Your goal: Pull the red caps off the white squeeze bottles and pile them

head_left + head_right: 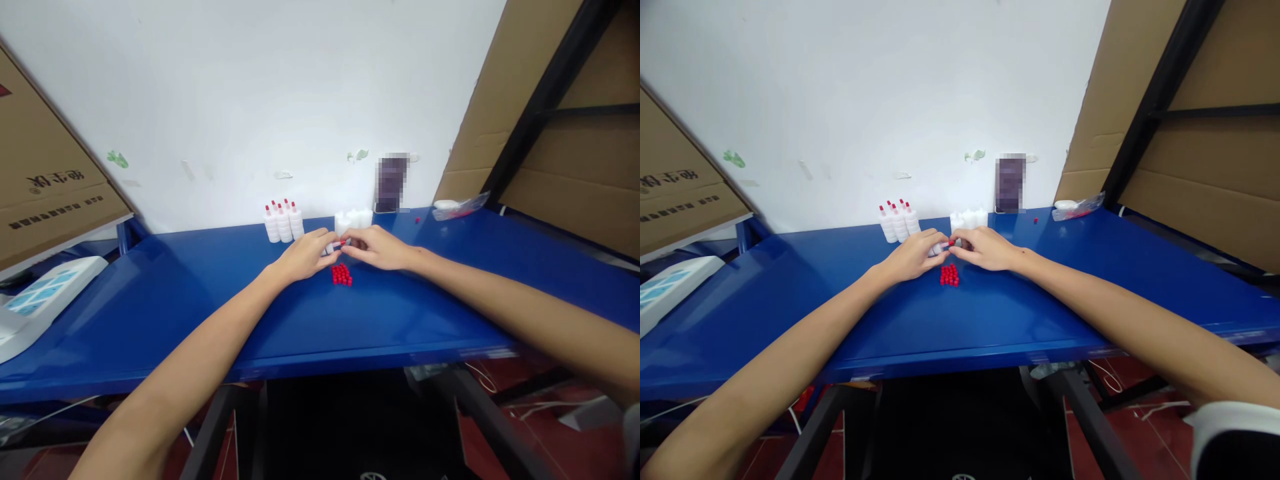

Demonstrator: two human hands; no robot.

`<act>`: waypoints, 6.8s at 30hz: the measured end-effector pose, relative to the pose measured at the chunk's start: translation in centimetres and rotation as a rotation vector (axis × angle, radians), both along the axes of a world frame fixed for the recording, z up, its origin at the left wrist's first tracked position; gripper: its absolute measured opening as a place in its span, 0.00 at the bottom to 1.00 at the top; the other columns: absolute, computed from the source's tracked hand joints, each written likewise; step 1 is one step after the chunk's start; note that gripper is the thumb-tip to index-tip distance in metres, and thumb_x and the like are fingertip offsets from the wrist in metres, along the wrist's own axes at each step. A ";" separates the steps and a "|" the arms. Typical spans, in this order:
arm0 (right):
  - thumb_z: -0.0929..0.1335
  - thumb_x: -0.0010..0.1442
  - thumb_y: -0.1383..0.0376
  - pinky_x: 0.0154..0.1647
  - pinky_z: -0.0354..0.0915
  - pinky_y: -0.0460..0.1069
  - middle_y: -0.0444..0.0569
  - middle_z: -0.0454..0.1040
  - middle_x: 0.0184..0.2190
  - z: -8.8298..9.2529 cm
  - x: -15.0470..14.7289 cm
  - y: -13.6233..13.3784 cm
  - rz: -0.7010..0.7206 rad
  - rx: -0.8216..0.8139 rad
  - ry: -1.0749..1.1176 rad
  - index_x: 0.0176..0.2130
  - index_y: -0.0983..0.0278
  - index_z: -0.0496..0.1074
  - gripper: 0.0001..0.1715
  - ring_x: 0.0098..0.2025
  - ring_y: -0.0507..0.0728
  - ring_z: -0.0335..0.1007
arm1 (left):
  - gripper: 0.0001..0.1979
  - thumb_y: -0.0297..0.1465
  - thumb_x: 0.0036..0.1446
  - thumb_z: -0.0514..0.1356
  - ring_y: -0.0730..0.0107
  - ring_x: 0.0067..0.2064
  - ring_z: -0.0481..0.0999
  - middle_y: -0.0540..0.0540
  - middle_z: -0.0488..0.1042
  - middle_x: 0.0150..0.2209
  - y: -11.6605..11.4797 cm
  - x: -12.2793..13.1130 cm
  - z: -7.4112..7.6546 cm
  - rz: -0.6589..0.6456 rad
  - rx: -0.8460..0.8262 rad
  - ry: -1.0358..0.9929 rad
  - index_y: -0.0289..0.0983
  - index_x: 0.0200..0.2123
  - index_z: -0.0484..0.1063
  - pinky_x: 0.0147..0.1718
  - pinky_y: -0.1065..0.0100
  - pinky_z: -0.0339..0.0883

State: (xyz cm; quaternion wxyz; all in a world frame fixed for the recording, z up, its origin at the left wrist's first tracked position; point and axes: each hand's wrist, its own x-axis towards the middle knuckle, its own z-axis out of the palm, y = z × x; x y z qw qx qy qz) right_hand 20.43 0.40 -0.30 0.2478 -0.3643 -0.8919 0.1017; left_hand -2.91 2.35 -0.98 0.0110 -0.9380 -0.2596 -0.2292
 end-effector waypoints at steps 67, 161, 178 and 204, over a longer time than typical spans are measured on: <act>0.59 0.69 0.69 0.41 0.64 0.52 0.54 0.76 0.40 -1.5 0.0 1.0 0.026 -0.045 -0.187 0.55 0.63 0.65 0.16 0.38 0.59 0.72 | 0.19 0.40 0.71 0.48 0.56 0.45 0.76 0.40 0.76 0.45 2.0 -1.5 -1.1 0.135 -0.073 0.101 0.37 0.55 0.70 0.44 0.57 0.70; 0.68 0.56 0.69 0.30 0.59 0.47 0.41 0.70 0.23 0.0 -0.8 0.0 0.074 -0.323 -0.061 0.38 0.64 0.72 0.07 0.25 0.51 0.65 | 0.20 0.40 0.69 0.49 0.56 0.43 0.75 0.40 0.76 0.42 2.4 -1.5 -1.1 0.157 -0.075 0.124 0.36 0.52 0.73 0.43 0.58 0.69; 0.63 0.69 0.46 0.25 0.49 0.48 0.36 0.57 0.18 0.7 -0.6 -0.2 0.013 -0.288 0.350 0.34 0.62 0.67 0.24 0.21 0.50 0.52 | 0.15 0.40 0.70 0.55 0.62 0.39 0.77 0.41 0.78 0.44 -0.9 0.5 0.3 0.034 -0.018 -0.045 0.37 0.53 0.66 0.36 0.65 0.67; 0.61 0.70 0.53 0.32 0.52 0.51 0.51 0.76 0.29 0.5 2.5 2.9 -0.538 0.231 0.038 0.36 0.61 0.72 0.19 0.31 0.59 0.69 | 0.12 0.31 0.61 0.47 0.67 0.27 0.69 0.46 0.71 0.24 -0.8 0.4 1.1 0.165 0.063 -0.185 0.38 0.27 0.66 0.30 0.63 0.61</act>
